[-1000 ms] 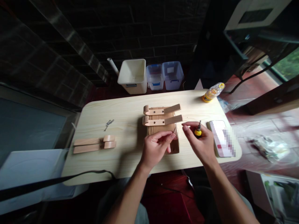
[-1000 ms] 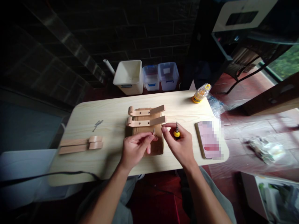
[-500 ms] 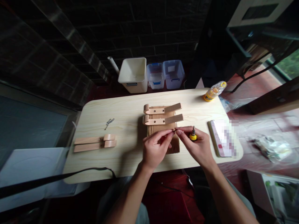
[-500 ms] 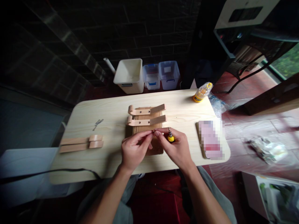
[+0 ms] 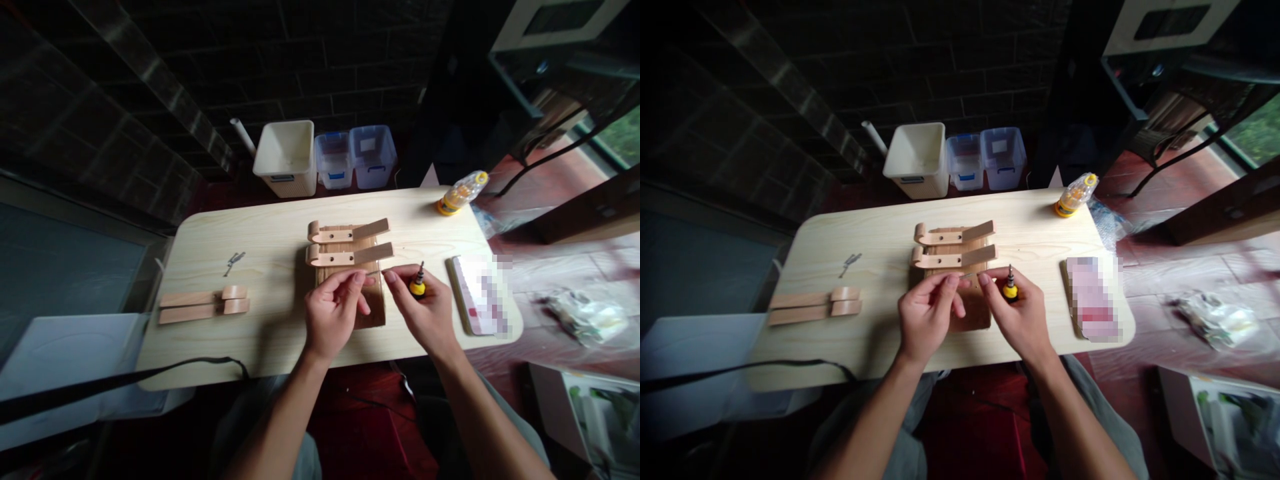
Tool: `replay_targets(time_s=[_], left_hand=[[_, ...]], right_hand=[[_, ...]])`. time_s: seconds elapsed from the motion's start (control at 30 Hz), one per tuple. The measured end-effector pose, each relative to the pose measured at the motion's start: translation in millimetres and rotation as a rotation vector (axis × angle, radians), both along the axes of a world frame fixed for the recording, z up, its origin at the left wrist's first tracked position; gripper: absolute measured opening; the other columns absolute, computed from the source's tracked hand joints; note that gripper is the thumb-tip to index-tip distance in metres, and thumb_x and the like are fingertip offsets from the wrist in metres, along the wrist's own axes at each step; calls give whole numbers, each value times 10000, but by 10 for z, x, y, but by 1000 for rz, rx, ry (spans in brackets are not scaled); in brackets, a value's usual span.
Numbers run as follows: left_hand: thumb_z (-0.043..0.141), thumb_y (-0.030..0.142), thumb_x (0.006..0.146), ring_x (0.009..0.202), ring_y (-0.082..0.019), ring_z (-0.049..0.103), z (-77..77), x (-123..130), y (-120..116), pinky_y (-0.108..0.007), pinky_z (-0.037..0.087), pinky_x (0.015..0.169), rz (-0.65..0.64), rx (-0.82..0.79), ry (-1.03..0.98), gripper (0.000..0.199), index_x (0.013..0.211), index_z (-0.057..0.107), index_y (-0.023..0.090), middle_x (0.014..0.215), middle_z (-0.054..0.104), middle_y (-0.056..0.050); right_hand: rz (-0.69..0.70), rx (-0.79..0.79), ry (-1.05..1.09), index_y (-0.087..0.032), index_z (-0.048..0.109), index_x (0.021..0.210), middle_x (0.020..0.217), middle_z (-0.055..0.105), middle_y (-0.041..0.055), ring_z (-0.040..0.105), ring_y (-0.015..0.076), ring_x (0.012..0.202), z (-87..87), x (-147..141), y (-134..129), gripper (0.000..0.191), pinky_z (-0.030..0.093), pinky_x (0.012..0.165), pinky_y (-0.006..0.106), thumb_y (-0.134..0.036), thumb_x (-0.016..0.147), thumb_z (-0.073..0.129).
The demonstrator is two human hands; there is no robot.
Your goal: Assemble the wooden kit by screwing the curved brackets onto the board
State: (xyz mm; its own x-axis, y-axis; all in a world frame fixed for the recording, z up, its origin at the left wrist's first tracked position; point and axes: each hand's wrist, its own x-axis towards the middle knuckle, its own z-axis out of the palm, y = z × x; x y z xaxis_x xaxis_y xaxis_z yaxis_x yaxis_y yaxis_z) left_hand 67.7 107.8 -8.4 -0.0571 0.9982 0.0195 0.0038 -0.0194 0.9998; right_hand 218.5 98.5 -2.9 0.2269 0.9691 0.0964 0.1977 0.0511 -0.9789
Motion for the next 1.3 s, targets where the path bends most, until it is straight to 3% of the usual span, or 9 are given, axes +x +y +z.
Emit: replay_targets(time_s=[0.23,0.4,0.53,0.63,0.73,0.83,0.9,1.13,1.3], left_hand=[[696,410,906,474,-76,623,-9,-3,10,-190,533,516,48,17,-13,284,1000,747,147,870,786,-81],[694,421,905,465,-76,618,-7,-4,2,-190,525,511,58,15,-23,286,976,745,148,839,783,-69],[675,446,915,464,-77,614,-3,-12,2,-191,516,498,50,-3,-23,308,964,737,148,846,783,-72],[659,452,925,466,-76,607,-4,-23,6,-189,508,488,31,-16,-19,307,952,726,153,845,780,-65],[657,453,927,461,-84,599,-7,-33,9,-183,489,475,13,-31,-9,299,927,719,161,696,738,-22],[646,462,932,457,-95,595,1,-35,3,-185,483,484,-8,-36,3,313,904,721,159,548,655,12],[649,468,928,475,-99,608,11,-32,-6,-189,490,499,-27,-24,3,321,921,725,156,565,665,5],[725,373,884,548,-89,642,-1,-25,-37,-185,531,550,-42,39,36,237,1018,742,178,786,752,-32],[706,346,902,545,-103,647,-23,-21,-47,-200,542,572,-54,52,54,205,1022,749,185,683,719,-10]], right_hand=[[-88,-43,86,-190,685,864,601,528,-35,438,101,502,-54,-10,17,289,360,472,233,-467,934,635],[-248,-13,58,-244,639,1264,660,485,-62,433,99,510,-37,-34,39,394,359,460,224,-424,914,662],[-124,-28,71,-215,716,1099,629,483,-57,447,97,506,-25,-42,19,301,352,450,227,-436,896,688],[47,-13,53,-225,733,1109,647,566,-41,503,108,534,-3,-76,-4,296,407,489,232,-417,886,708],[133,14,29,-236,746,1068,755,687,-1,604,138,636,24,-117,-10,234,485,577,251,-390,898,700],[137,43,25,-227,744,962,876,743,36,673,179,785,34,-129,-2,160,530,693,281,-367,918,680],[129,53,8,-222,733,936,886,740,40,677,187,811,32,-119,2,156,531,722,288,-364,928,668],[91,65,-45,-221,691,906,803,674,14,614,159,723,16,-117,-16,162,490,659,263,-368,948,636],[-4,63,23,-221,633,907,793,643,21,591,156,697,-16,-169,-43,198,478,618,265,-408,963,603]])
